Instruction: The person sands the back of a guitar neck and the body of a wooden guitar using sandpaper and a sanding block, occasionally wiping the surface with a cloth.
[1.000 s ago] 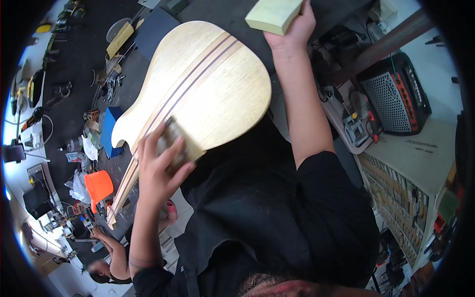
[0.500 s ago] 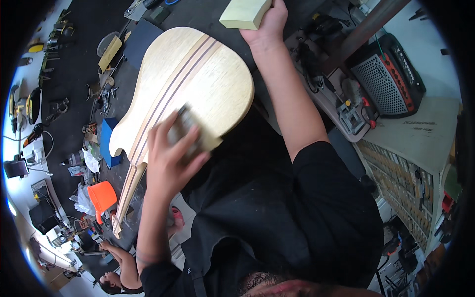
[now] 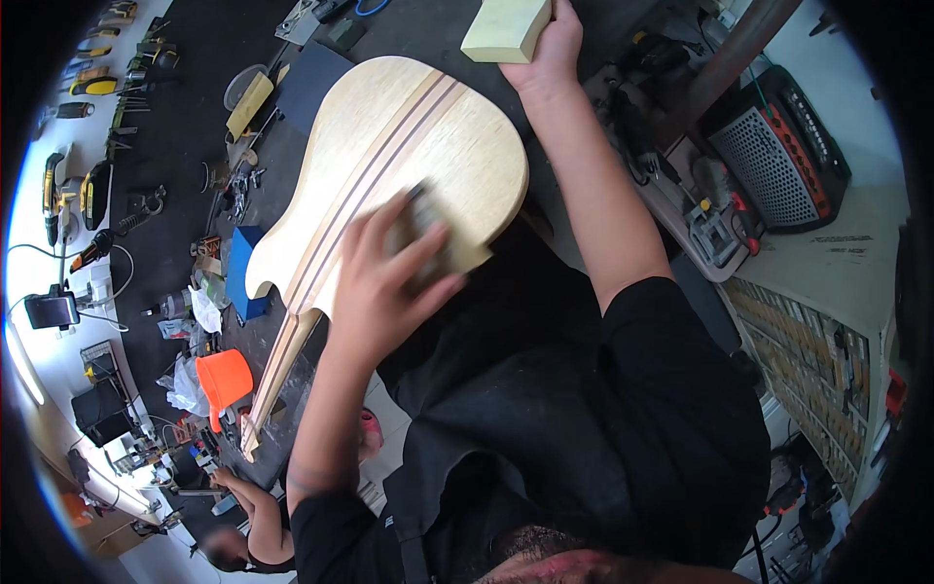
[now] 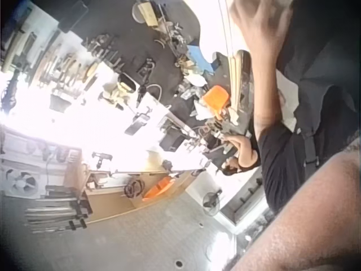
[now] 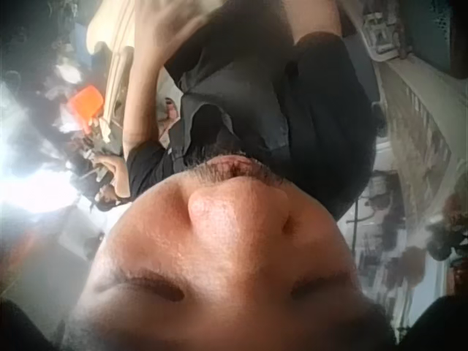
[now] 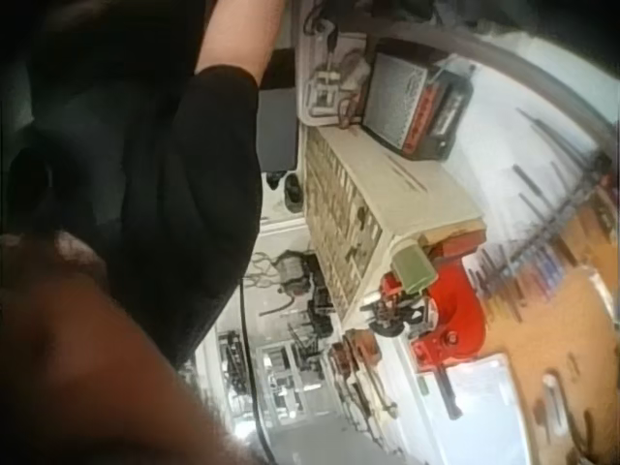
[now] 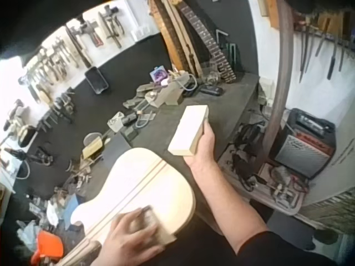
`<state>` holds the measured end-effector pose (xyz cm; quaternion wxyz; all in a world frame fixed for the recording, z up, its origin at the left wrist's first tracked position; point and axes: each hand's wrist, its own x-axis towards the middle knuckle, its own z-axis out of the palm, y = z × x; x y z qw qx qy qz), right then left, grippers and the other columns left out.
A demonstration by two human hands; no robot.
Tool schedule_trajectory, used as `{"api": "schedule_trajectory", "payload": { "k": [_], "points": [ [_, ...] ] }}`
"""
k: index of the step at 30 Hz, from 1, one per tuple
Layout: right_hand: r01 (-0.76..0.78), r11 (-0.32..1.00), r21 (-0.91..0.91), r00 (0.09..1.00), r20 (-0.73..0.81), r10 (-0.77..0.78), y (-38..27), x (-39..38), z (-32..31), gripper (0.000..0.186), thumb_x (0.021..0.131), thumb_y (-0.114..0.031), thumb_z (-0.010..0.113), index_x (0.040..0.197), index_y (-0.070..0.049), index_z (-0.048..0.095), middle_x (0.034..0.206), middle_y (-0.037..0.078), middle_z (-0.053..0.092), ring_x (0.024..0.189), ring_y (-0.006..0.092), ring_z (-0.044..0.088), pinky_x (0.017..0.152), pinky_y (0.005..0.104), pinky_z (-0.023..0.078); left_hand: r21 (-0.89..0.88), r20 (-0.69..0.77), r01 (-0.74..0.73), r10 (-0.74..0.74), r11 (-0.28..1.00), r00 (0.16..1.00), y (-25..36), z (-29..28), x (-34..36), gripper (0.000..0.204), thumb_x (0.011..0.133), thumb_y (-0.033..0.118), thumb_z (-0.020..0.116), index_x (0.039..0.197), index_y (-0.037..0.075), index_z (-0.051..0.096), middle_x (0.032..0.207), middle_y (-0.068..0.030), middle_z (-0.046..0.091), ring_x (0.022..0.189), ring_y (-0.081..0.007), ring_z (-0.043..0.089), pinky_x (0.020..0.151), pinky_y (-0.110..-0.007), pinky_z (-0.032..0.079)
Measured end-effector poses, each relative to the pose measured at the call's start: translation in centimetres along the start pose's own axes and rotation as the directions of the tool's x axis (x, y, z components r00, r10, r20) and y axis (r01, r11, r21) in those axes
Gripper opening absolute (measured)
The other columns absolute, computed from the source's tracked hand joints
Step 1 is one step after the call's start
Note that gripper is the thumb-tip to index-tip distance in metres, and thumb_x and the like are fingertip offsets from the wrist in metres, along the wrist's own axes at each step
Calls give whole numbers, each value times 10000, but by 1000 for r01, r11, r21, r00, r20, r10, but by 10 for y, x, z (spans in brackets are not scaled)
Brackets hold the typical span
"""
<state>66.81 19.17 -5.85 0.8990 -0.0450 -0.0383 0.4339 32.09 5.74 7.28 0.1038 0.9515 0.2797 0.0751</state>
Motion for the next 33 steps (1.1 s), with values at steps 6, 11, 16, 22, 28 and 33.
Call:
{"api": "schedule_trajectory", "payload": {
  "k": [6, 11, 16, 22, 28, 33],
  "points": [
    [-9, 999, -41, 1000, -12, 8, 8, -1, 1, 456, 1251, -496, 501, 1347, -128, 751, 1155, 75, 803, 1049, 286, 787, 927, 458, 653, 47, -16, 118, -117, 992, 993, -30, -17, -60, 575, 863, 352, 1004, 1398, 180, 879, 1680, -270, 623, 1488, -496, 607, 1240, -583, 525],
    [7, 941, -340, 1000, -21, -15, 21, -5, 11, 567, 1237, -429, 435, 1591, -54, 671, 1492, 250, 763, 1359, 501, 737, 1212, 633, 571, -38, -103, -10, 6, 999, 995, -13, 13, 70, 493, 953, 383, 963, 1388, 167, 877, 1619, -248, 659, 1451, -467, 617, 1231, -556, 541],
    [42, 870, -492, 996, 92, 4, -22, 8, 15, 649, 1261, -477, 356, 1679, -40, 590, 1594, 273, 696, 1367, 484, 716, 1178, 634, 571, -92, -126, -15, 3, 996, 992, -76, -8, -32, 545, 929, 382, 981, 1435, 210, 871, 1650, -211, 651, 1483, -414, 616, 1245, -554, 539],
    [333, 232, -914, 884, 388, 260, 38, -50, 92, 570, 1225, -474, 624, 1624, -66, 630, 1453, 136, 743, 1357, 284, 719, 1172, 395, 544, -2, -245, 319, -310, 948, 919, -167, -51, -118, 485, 921, 356, 980, 1333, 113, 899, 1643, -240, 670, 1471, -429, 605, 1254, -526, 525],
    [846, -406, -347, 529, 438, 727, 105, -104, 137, 521, 1152, -428, 712, 1583, -135, 693, 1506, 176, 719, 1459, 346, 650, 1232, 446, 508, -161, -171, -39, 11, 986, 985, -123, -23, -56, 535, 949, 396, 963, 1390, 111, 860, 1682, -192, 652, 1527, -391, 591, 1310, -519, 486],
    [945, -321, -69, 282, 671, 686, 107, -143, 123, 477, 1130, -413, 722, 1467, -77, 689, 1523, 176, 685, 1495, 417, 612, 1270, 548, 456, -298, -198, -69, 9, 952, 980, -139, -23, -68, 372, 948, 248, 963, 1224, 76, 782, 1657, -109, 685, 1451, -358, 676, 1230, -489, 559]
  ]
}}
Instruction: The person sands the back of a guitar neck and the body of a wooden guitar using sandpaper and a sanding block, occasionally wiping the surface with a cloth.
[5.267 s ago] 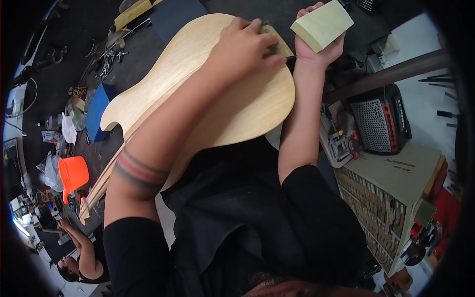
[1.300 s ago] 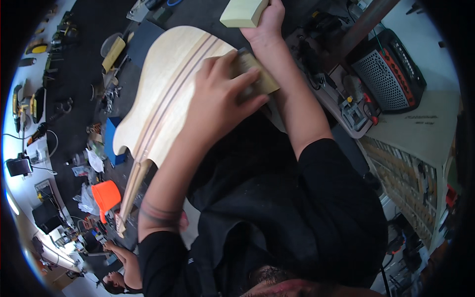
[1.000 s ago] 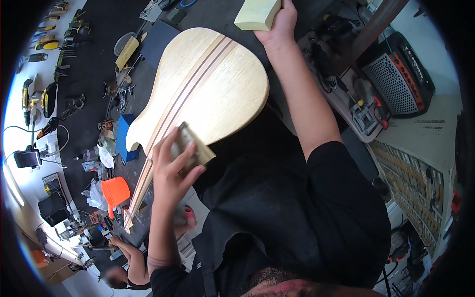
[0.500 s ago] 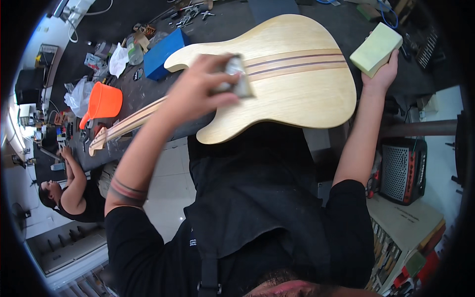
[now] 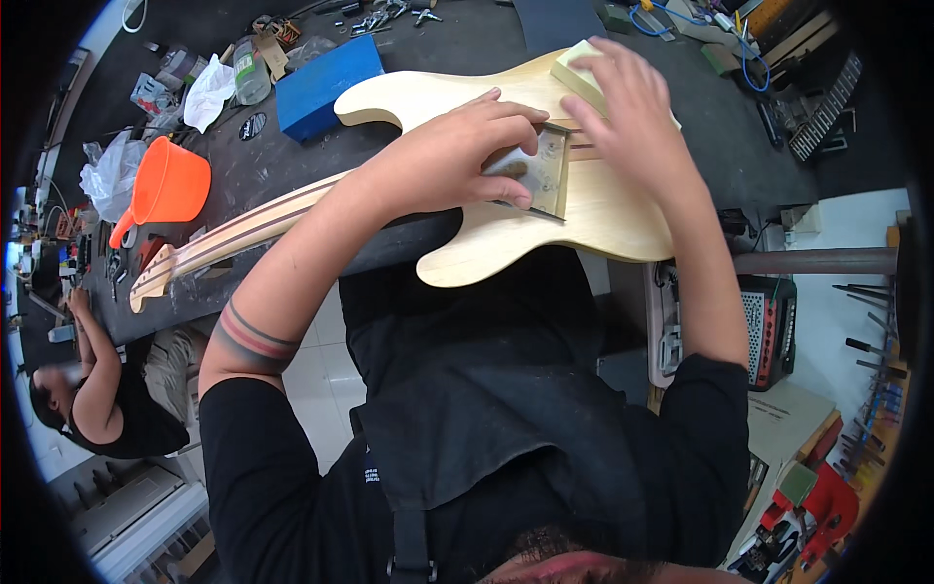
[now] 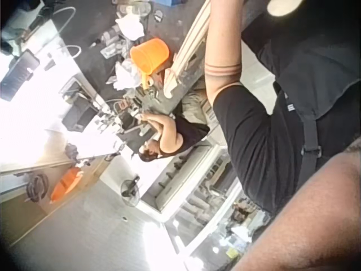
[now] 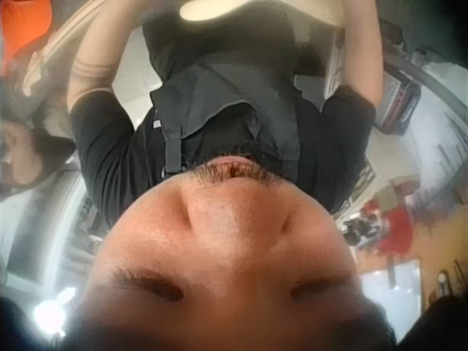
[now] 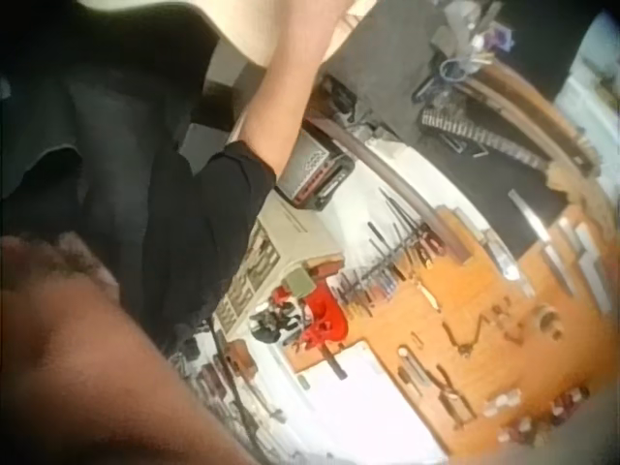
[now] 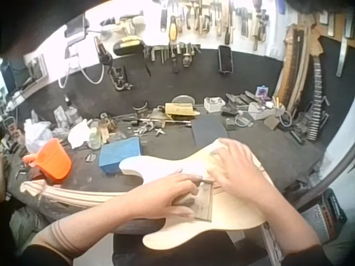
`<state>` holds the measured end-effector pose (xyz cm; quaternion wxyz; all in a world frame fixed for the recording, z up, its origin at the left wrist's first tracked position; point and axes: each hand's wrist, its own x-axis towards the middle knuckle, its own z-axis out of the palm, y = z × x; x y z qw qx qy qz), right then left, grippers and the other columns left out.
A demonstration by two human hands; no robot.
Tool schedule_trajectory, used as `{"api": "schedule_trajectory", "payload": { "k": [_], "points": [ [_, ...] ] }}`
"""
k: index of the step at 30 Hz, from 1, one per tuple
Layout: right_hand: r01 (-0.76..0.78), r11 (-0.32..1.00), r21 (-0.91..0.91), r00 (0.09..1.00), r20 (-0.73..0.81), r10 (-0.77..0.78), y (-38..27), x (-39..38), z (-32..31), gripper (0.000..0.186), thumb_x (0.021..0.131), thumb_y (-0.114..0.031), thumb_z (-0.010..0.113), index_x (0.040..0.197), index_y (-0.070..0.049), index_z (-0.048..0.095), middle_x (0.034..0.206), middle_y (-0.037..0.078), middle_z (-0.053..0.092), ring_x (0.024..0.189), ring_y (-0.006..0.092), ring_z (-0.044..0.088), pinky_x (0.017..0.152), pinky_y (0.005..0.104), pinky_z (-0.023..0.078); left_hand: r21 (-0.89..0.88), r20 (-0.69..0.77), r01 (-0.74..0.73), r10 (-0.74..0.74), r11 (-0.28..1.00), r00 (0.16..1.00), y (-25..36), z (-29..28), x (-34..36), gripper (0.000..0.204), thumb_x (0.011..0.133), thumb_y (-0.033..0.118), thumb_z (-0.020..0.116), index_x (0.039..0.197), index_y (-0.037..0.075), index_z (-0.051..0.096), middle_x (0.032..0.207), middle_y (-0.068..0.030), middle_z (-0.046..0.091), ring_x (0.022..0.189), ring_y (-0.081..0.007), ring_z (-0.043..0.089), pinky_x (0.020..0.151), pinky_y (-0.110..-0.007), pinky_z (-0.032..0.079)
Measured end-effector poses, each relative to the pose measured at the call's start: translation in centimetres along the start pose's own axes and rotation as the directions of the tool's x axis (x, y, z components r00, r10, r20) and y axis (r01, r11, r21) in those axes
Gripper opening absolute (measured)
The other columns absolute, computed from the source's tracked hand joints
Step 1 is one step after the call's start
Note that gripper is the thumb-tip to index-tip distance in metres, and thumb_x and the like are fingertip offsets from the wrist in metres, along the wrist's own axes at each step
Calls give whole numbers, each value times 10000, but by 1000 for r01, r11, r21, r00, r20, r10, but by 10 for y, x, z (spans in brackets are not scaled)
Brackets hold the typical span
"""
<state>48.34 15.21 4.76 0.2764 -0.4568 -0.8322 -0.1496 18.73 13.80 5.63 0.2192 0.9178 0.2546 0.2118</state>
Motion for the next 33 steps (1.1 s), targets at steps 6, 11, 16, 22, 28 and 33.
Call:
{"api": "schedule_trajectory", "payload": {
  "k": [6, 11, 16, 22, 28, 33],
  "points": [
    [-140, 921, 364, 895, 444, -39, -72, -25, -42, 659, 990, -571, 836, 1422, -103, 668, 1754, 233, 536, 1586, 459, 517, 1334, 607, 370, -67, -429, -33, 1, 997, 903, 7, -30, -37, 173, 1013, 121, 886, 1129, 44, 784, 1366, -138, 797, 1214, -349, 765, 1040, -449, 609],
    [-59, 961, 270, 918, 392, -54, -90, -16, -31, 662, 947, -569, 854, 1416, -134, 685, 1748, 223, 549, 1561, 465, 527, 1315, 596, 386, -32, -588, -171, 120, 985, 800, 14, -38, -101, 106, 997, -39, 804, 1087, -14, 754, 1123, -194, 821, 999, -314, 797, 859, -410, 626],
    [-146, 988, 56, 921, 372, 116, -100, -16, -33, 629, 946, -561, 854, 1384, -130, 719, 1462, 195, 657, 1383, 420, 600, 1238, 568, 421, 12, -375, -414, 388, 910, 842, 39, -1, -139, 202, 850, 7, 864, 999, 13, 728, 940, -140, 779, 766, -316, 732, 721, -458, 632],
    [-364, 931, -2, 889, 296, 348, -105, -31, -32, 664, 992, -530, 847, 1549, -193, 717, 1387, 200, 648, 1379, 407, 598, 1221, 568, 418, -89, -142, -679, 665, 729, 733, 53, 31, -144, 195, 926, 141, 839, 898, 37, 676, 833, -79, 633, 704, -245, 664, 675, -400, 577],
    [-325, 946, 14, 886, 355, 299, -191, 2, -22, 624, 979, -558, 844, 1495, -211, 782, 1399, 226, 637, 1386, 409, 593, 1208, 597, 410, -317, 528, -279, 413, 906, 742, 27, 70, -142, 216, 991, 244, 752, 907, 45, 749, 868, -144, 761, 814, -362, 810, 726, -516, 667],
    [-574, 776, -261, 702, 332, 630, -134, -24, -44, 603, 991, -443, 847, 1549, -229, 764, 1675, 188, 603, 1573, 407, 529, 1346, 591, 319, 277, 695, -623, 295, 731, 656, 8, 124, -152, 299, 1069, 178, 643, 1207, 8, 846, 1291, -209, 834, 1308, -356, 778, 1180, -472, 593]
  ]
}}
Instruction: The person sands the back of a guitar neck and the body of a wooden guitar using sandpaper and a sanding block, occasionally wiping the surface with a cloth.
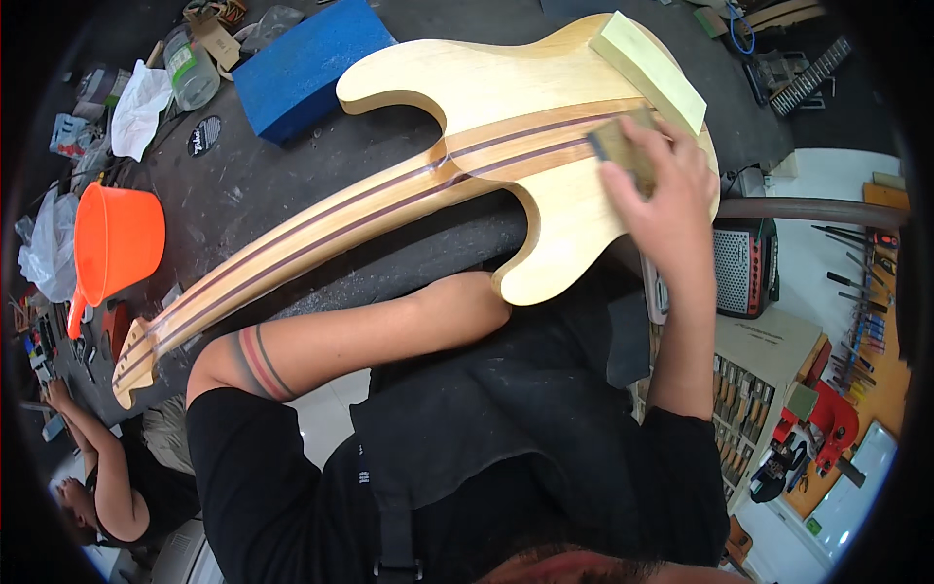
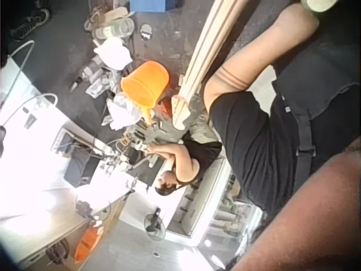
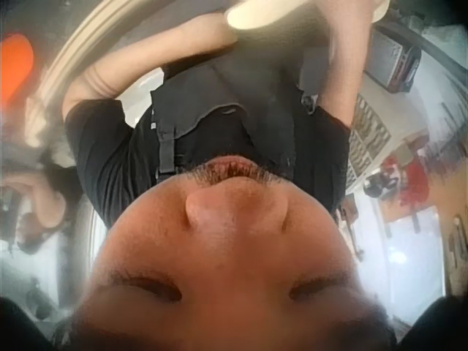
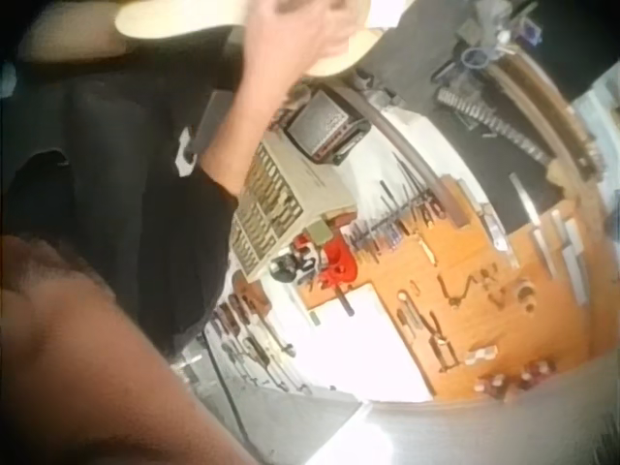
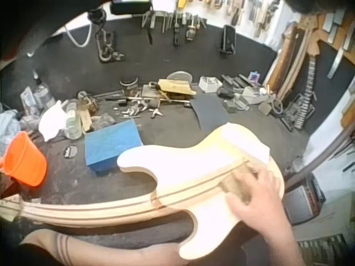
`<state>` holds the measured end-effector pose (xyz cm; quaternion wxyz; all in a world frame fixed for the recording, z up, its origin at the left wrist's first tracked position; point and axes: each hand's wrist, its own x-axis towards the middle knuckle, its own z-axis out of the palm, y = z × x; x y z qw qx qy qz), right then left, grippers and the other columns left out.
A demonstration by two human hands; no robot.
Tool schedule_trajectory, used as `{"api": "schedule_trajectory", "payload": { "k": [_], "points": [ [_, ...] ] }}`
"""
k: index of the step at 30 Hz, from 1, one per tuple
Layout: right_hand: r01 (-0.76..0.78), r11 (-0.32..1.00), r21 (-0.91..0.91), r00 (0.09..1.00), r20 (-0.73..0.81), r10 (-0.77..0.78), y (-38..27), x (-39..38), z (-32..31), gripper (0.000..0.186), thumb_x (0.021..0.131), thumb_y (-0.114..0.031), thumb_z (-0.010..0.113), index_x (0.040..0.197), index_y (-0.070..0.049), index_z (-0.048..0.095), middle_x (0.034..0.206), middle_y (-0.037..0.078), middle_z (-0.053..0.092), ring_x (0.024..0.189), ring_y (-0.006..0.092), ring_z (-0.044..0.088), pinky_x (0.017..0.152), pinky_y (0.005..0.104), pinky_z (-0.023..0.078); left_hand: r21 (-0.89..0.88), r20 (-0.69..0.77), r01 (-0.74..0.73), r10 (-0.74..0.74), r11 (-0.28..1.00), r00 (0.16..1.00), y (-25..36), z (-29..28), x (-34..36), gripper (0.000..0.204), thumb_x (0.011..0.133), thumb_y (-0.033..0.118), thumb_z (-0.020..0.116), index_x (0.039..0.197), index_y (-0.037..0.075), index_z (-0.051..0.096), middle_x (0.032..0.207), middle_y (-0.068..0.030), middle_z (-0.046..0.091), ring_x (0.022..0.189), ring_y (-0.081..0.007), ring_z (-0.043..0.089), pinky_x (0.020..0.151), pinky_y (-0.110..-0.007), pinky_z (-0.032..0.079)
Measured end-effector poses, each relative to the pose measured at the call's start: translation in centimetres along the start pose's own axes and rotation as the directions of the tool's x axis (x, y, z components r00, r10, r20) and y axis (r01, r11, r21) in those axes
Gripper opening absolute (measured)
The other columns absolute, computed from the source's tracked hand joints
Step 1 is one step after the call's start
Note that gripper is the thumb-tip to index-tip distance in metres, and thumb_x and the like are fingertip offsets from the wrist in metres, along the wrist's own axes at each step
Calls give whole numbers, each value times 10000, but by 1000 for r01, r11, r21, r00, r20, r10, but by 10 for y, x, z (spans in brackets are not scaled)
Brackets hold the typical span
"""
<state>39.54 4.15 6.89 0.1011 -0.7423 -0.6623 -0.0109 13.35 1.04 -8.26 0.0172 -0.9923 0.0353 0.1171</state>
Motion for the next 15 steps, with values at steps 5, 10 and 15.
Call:
{"api": "schedule_trajectory", "payload": {
  "k": [5, 10, 15],
  "points": [
    [170, 983, 69, 985, 16, -171, -63, -19, 6, 645, 924, -416, 882, 1532, -233, 767, 1706, 169, 574, 1541, 420, 529, 1322, 612, 329, 265, -132, 60, -25, 962, 991, -2, 1, -4, 481, 1129, 183, 548, 1510, -40, 737, 1643, -211, 700, 1587, -281, 611, 1409, -419, 388],
    [133, 991, 30, 991, 10, -134, -32, -15, 4, 628, 890, -360, 874, 1493, -204, 789, 1700, 152, 596, 1524, 410, 547, 1314, 581, 330, -545, 138, 112, -43, 831, 989, -22, -37, -18, 462, 1142, 175, 527, 1507, -31, 721, 1626, -233, 695, 1550, -290, 640, 1373, -417, 427],
    [176, 979, 104, 984, -39, -173, 23, -4, 5, 570, 926, -305, 882, 1447, -97, 777, 1612, 200, 616, 1547, 425, 540, 1310, 565, 406, -731, 346, 248, 33, 636, 938, -34, -57, -19, 444, 1155, 166, 506, 1505, -21, 704, 1609, -254, 689, 1512, -299, 670, 1337, -416, 467]
  ]
}}
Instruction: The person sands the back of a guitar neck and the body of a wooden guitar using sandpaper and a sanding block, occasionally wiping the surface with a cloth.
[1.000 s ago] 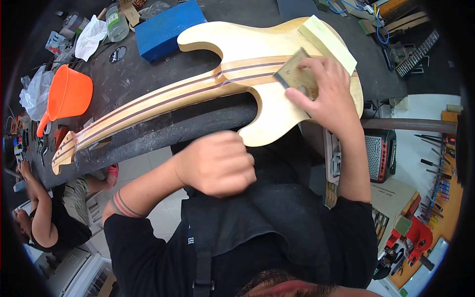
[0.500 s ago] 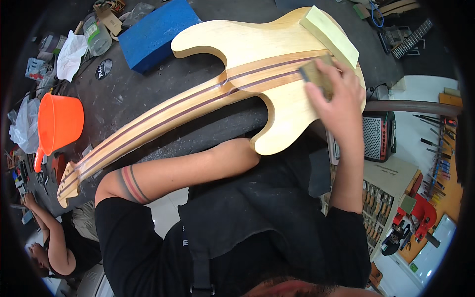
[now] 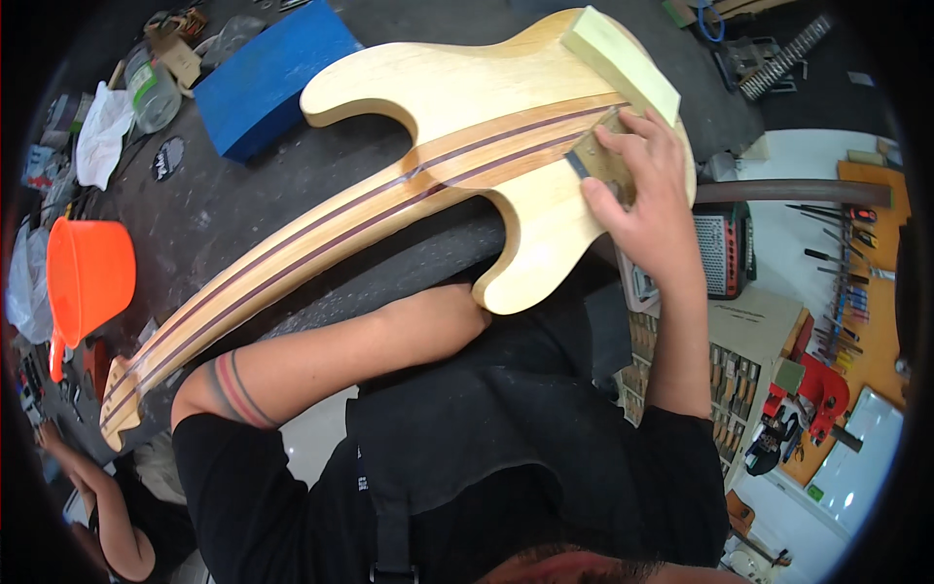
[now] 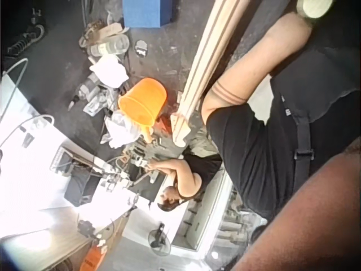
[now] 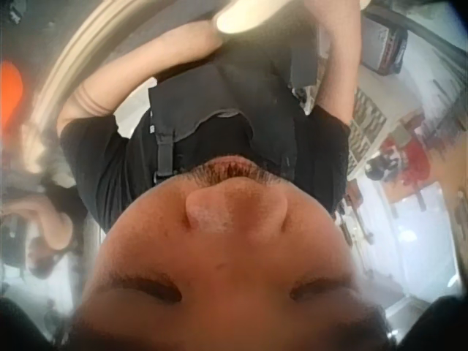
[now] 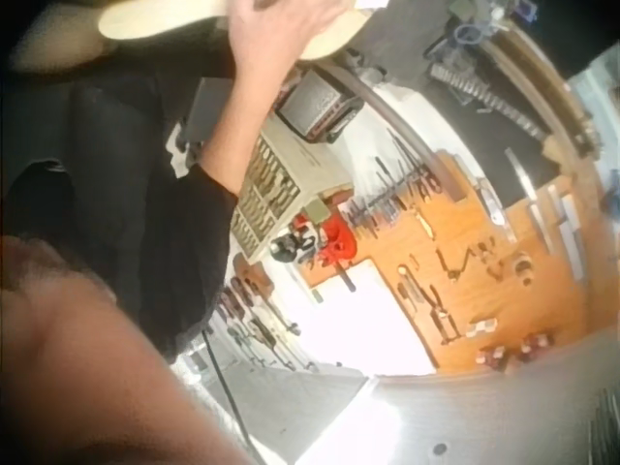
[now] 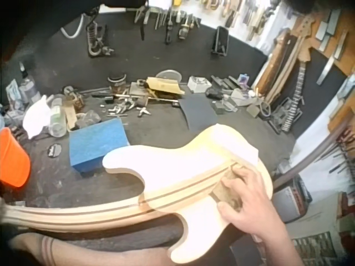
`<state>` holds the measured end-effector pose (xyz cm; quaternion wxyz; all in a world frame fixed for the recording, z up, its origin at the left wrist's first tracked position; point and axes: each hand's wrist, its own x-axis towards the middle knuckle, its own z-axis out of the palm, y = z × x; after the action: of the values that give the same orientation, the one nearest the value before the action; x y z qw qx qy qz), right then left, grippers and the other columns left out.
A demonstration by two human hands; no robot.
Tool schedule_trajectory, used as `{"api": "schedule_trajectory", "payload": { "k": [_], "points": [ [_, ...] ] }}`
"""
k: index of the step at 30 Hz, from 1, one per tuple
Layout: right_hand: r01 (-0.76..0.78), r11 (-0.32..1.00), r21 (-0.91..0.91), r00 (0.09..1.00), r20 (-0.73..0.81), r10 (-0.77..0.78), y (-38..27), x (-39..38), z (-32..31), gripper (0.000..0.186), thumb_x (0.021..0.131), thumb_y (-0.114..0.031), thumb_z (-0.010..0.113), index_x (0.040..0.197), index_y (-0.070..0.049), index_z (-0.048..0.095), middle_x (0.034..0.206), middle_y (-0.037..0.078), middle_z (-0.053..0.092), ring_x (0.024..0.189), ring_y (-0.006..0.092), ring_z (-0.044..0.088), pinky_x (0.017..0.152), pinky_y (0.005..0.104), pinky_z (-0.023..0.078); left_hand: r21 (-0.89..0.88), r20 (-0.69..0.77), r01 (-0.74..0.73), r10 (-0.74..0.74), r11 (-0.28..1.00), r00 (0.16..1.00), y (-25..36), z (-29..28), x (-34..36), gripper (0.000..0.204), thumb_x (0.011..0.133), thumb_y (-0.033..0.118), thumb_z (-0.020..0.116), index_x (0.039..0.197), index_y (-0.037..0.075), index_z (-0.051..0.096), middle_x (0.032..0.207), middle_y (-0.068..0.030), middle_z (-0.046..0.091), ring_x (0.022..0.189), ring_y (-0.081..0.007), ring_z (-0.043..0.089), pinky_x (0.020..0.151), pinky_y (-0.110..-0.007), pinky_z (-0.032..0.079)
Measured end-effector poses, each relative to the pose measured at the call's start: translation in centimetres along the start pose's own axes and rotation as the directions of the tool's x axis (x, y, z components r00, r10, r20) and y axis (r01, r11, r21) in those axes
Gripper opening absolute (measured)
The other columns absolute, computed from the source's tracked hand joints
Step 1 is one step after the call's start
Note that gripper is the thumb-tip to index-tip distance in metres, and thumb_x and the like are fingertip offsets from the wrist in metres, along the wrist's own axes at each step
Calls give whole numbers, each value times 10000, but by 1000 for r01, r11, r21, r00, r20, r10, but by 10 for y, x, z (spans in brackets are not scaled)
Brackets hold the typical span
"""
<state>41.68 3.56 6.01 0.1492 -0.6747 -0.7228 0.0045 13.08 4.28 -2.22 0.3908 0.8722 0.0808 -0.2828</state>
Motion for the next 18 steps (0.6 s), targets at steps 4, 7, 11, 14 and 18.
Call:
{"api": "schedule_trajectory", "payload": {
  "k": [4, 7, 11, 14, 18],
  "points": [
    [-43, 946, 321, 999, 26, 37, 2, 0, 3, 540, 949, -218, 883, 1434, -19, 752, 1538, 204, 626, 1564, 430, 557, 1292, 525, 472, 111, -141, -27, 43, 993, 989, -16, 32, 13, 394, 1145, 145, 531, 1444, -29, 720, 1475, -256, 764, 1359, -330, 769, 1196, -419, 587],
    [15, 955, 295, 1000, -7, -13, 2, 0, 4, 511, 965, -200, 887, 1421, -6, 764, 1532, 195, 642, 1537, 435, 597, 1288, 517, 484, 276, -386, -60, 168, 959, 907, -27, 61, 29, 383, 1154, 147, 526, 1440, -16, 722, 1430, -254, 784, 1307, -346, 792, 1140, -430, 618],
    [46, 956, 291, 995, -93, -19, 4, -7, 14, 456, 957, -190, 901, 1359, 0, 798, 1493, 178, 691, 1545, 434, 599, 1303, 535, 471, 170, -240, -30, 71, 985, 968, -11, 25, 17, 423, 1164, 171, 521, 1505, -5, 699, 1505, -251, 750, 1378, -349, 754, 1223, -437, 565],
    [147, 932, 332, 987, -104, -119, -33, -7, 23, 435, 942, -175, 911, 1332, -9, 815, 1470, 169, 725, 1528, 424, 623, 1296, 547, 474, 41, -235, -15, 25, 999, 972, -23, 52, 26, 444, 1159, 177, 528, 1528, -4, 697, 1539, -245, 735, 1420, -353, 732, 1270, -442, 533],
    [255, 929, 269, 967, -41, -253, -83, -12, 17, 408, 939, -148, 898, 1324, -33, 831, 1431, 153, 756, 1432, 389, 689, 1241, 529, 516, 77, -16, 39, -38, 996, 999, 2, 1, -2, 441, 1141, 159, 546, 1510, 3, 729, 1533, -240, 741, 1424, -360, 727, 1279, -430, 522]
  ]
}}
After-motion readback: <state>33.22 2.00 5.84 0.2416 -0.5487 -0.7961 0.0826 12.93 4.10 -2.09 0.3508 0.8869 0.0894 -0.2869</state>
